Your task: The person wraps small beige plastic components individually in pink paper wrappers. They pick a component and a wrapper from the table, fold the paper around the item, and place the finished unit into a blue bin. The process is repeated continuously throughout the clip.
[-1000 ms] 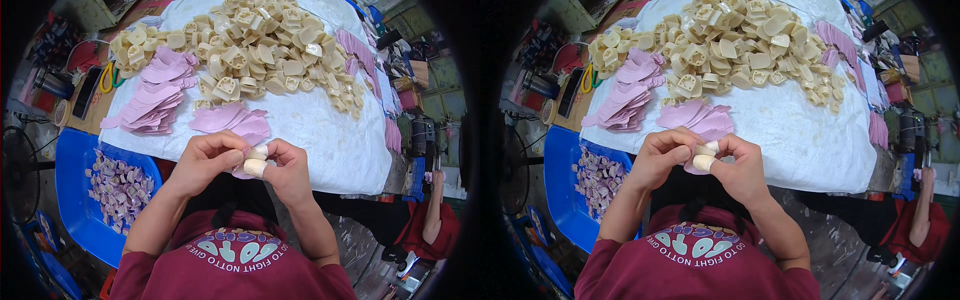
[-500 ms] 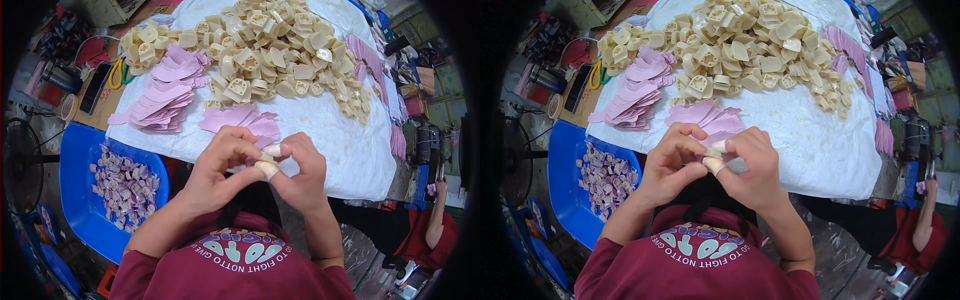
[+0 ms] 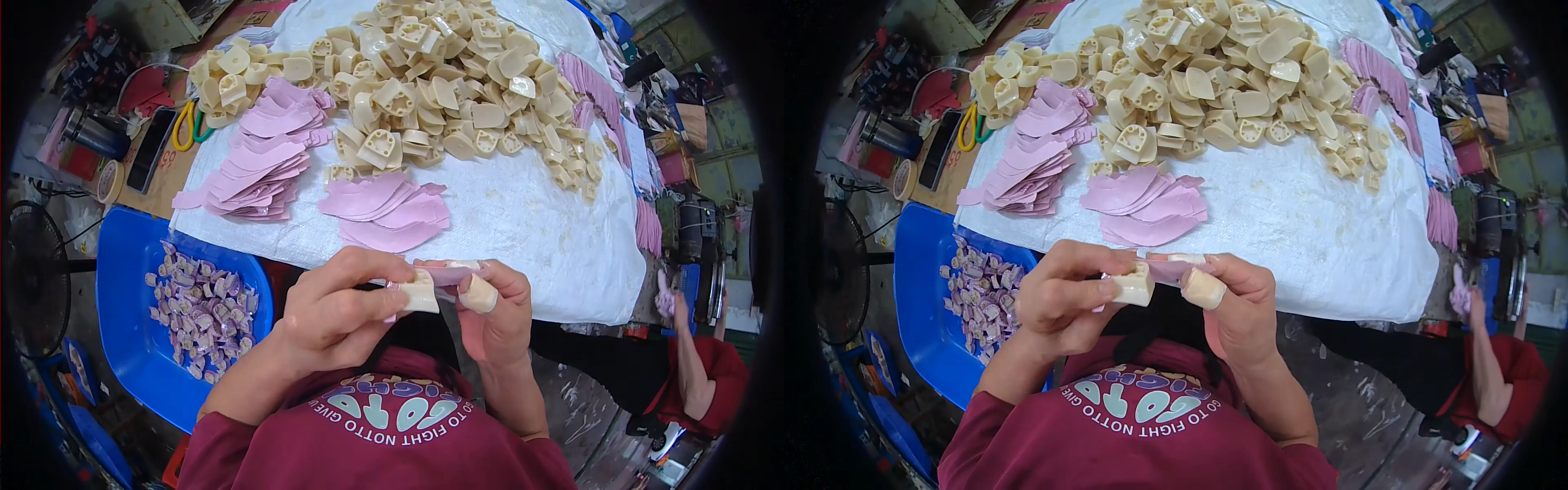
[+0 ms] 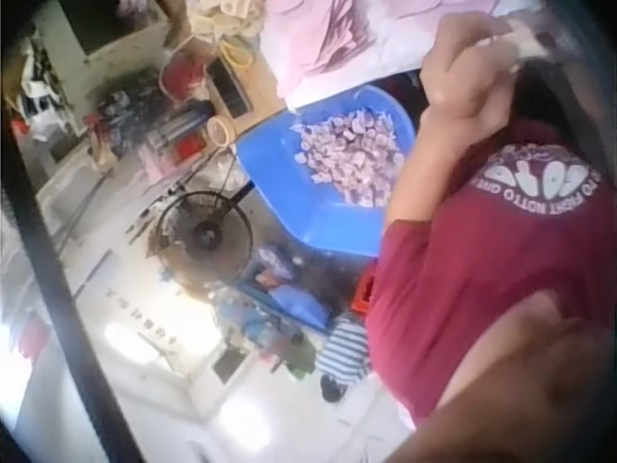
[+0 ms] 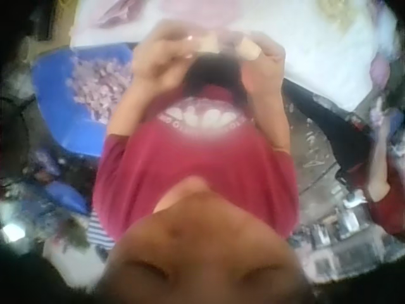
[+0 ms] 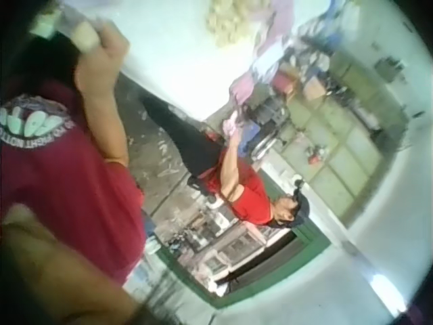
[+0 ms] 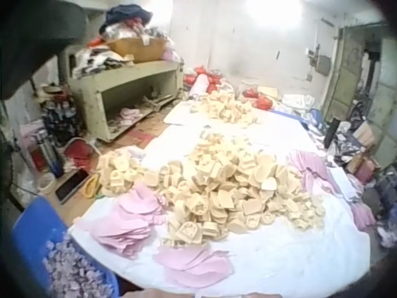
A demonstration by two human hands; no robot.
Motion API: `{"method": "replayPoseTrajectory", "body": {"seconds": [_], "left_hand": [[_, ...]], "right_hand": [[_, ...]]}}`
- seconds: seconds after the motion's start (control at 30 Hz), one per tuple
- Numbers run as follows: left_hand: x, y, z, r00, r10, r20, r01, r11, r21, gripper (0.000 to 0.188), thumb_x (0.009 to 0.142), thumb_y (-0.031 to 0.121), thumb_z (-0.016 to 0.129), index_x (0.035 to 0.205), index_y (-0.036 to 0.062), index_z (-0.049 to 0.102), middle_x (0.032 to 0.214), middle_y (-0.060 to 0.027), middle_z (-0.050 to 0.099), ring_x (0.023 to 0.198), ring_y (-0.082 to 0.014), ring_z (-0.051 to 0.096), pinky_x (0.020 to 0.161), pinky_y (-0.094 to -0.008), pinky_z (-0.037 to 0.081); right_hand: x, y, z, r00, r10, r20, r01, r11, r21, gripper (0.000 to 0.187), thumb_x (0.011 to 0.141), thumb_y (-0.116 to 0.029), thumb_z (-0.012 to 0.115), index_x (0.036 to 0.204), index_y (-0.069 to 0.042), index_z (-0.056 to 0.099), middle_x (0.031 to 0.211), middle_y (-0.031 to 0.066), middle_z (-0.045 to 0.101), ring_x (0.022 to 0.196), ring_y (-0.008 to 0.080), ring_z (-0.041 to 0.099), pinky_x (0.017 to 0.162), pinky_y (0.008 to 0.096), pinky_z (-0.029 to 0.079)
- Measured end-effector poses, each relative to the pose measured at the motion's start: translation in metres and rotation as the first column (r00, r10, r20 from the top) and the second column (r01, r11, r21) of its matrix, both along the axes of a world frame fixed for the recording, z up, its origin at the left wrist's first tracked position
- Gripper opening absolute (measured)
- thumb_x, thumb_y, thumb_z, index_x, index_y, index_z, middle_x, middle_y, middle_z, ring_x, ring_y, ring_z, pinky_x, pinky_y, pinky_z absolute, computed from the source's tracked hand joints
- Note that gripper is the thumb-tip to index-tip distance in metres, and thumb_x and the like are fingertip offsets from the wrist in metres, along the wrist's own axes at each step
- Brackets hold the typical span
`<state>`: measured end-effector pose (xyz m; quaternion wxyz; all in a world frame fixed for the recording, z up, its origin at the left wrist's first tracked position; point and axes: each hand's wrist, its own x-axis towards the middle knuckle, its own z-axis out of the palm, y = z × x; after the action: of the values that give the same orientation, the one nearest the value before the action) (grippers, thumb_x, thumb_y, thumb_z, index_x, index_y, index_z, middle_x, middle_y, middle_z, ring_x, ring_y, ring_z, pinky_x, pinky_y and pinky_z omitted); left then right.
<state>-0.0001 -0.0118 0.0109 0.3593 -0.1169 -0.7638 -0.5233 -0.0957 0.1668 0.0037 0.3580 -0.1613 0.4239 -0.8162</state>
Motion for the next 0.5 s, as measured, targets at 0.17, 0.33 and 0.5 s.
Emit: {"method": "replayPoseTrajectory", "body": {"seconds": [0.17, 0.33, 0.5], "left_hand": [[-0.004, 0.001, -0.006, 0.995, 0.097, 0.023, -0.092, 0.983, -0.157, 0.027, 0.066, -0.009, 0.068, 0.09, -0.001, 0.062, 0.095, -0.0196, 0.062, 0.075, -0.0281, 0.065, 0.058, -0.0326, 0.052], [-0.007, 0.004, -0.013, 0.985, 0.149, 0.088, -0.123, 0.962, -0.245, 0.039, 0.068, -0.011, 0.07, 0.101, 0.004, 0.056, 0.101, -0.0199, 0.062, 0.081, -0.0313, 0.066, 0.066, -0.0333, 0.056], [-0.014, 0.008, -0.034, 0.972, 0.212, 0.102, -0.205, 0.976, -0.076, 0.031, 0.072, -0.013, 0.068, 0.096, 0.0026, 0.055, 0.103, -0.02, 0.062, 0.08, -0.029, 0.066, 0.064, -0.0321, 0.055]], "right_hand": [[0.009, -0.009, 0.021, 0.969, -0.059, -0.24, 0.096, 0.985, 0.144, 0.025, 0.089, 0.003, 0.055, 0.112, 0.008, 0.063, 0.112, 0.0197, 0.066, 0.105, 0.0245, 0.064, 0.093, 0.0308, 0.048], [0.011, -0.018, 0.025, 0.731, 0.074, -0.678, 0.255, 0.892, 0.373, 0.028, 0.088, 0.003, 0.055, 0.115, 0.009, 0.059, 0.112, 0.0196, 0.066, 0.102, 0.0213, 0.064, 0.089, 0.0293, 0.049], [0.011, -0.024, 0.011, 0.718, 0.08, -0.691, 0.3, 0.861, 0.411, 0.029, 0.086, 0.007, 0.053, 0.114, 0.007, 0.058, 0.103, 0.017, 0.067, 0.094, 0.0172, 0.065, 0.077, 0.0287, 0.052]]}}
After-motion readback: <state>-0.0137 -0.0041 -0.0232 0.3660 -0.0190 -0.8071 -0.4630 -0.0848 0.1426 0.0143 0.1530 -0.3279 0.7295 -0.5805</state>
